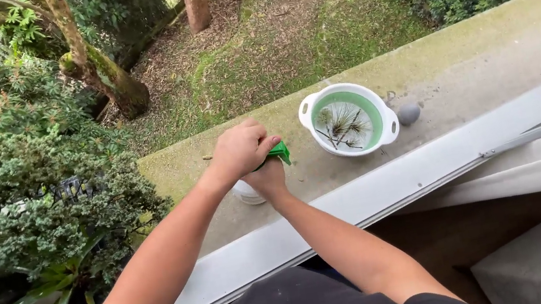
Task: The person assembles a green pump sprayer on a balcony, pumps the handle to pressurize it, and then sprays a potted evergreen shrub. They pause briefly to touch a small plant in a colander before resuming spraying the shrub.
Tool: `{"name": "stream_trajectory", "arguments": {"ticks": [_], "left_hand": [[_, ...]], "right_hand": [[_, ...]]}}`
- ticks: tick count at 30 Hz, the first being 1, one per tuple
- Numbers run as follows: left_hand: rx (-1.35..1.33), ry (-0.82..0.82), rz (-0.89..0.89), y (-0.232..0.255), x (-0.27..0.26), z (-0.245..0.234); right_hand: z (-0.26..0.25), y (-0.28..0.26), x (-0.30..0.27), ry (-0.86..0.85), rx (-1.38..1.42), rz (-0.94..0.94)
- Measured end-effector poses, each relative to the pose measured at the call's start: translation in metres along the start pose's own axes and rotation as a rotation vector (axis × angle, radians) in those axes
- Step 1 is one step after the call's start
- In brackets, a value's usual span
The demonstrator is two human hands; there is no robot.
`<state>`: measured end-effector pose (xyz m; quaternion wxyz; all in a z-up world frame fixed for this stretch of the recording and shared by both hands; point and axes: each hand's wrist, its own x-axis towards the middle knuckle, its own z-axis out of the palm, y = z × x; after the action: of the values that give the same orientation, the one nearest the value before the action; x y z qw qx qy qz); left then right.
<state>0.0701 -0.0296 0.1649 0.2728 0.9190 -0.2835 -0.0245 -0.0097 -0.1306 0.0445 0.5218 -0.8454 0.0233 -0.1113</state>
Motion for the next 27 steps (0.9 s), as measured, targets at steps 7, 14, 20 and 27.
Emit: {"name": "stream_trajectory", "arguments": {"ticks": [7,14,20,27], "left_hand": [[0.224,-0.095,-0.031,0.034,0.014,-0.045],[0.198,-0.044,-0.163,0.080,0.040,-0.131],[0.167,-0.031,-0.219,0.113,0.054,-0.198],[0.163,-0.224,-0.313,0.135,0.060,-0.203]], "right_hand": [[0.013,0.050,0.009,0.039,-0.095,-0.098],[0.014,0.038,0.022,0.081,-0.159,-0.220],[0.005,0.029,0.031,0.058,-0.102,-0.247],[-0.001,0.016,0.035,0.047,-0.082,-0.233]]}}
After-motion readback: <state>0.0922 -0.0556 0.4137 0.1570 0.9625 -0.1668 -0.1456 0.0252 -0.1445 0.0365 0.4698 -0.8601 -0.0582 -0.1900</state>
